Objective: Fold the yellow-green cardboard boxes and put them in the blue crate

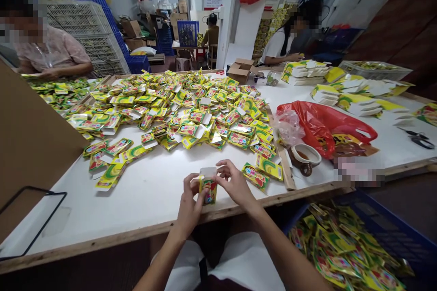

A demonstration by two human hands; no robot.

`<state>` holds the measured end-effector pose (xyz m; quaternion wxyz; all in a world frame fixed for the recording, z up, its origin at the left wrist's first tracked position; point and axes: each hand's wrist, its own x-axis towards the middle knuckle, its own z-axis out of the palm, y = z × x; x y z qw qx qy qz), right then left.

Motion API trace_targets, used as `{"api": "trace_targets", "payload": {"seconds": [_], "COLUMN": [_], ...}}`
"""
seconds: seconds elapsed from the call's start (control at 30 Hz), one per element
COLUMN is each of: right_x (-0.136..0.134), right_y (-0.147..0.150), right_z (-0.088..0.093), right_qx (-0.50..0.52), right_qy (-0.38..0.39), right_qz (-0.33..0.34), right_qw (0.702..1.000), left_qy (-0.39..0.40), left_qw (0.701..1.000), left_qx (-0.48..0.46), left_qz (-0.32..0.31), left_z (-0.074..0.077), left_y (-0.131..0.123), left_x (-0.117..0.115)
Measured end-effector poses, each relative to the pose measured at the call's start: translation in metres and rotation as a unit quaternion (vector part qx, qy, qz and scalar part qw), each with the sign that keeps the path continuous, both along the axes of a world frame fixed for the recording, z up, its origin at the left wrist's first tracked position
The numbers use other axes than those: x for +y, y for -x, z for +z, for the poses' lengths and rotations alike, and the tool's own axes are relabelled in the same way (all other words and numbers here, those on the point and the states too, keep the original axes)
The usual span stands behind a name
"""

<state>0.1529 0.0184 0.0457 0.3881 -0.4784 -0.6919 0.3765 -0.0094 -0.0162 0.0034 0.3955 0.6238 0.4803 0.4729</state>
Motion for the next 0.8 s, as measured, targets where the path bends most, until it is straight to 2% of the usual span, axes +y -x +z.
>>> {"api": "trace_targets", "payload": {"seconds": [0.1, 0.2, 0.27, 0.43, 0.57, 0.63, 0.8], "right_x": [-0.002, -0.003, -0.002, 0.003, 0.000, -0.002, -0.005], "right_y": [0.010, 0.015, 0.017, 0.024, 0.026, 0.024, 0.019], "right_z": [-0.018, -0.034, -0.039, -0.042, -0.047, -0.047, -0.036], "right_qx": [0.093, 0.094, 0.087, 0.092, 0.157, 0.158, 0.083], "right_qy": [0.015, 0.014, 0.020, 0.038, 0.041, 0.036, -0.028], "right_qz": [-0.071, -0.056, -0.035, 0.011, -0.025, -0.021, 0.002], "right_qw": [0.993, 0.994, 0.995, 0.995, 0.986, 0.987, 0.996], "left_qy": [0.065, 0.094, 0.100, 0.075, 0.081, 0.082, 0.042], "left_qw": [0.994, 0.992, 0.993, 0.994, 0.983, 0.986, 0.998], "left_qx": [-0.088, -0.076, -0.058, -0.072, -0.164, -0.145, -0.052], "left_qz": [0.000, -0.019, -0.010, 0.034, 0.031, 0.020, 0.021], "left_z": [-0.001, 0.000, 0.002, 0.004, 0.001, 0.001, 0.008], "left_y": [0.002, 0.009, 0.013, 0.017, 0.015, 0.016, 0.017], "left_x": [0.001, 0.003, 0.006, 0.011, 0.012, 0.012, 0.010]}}
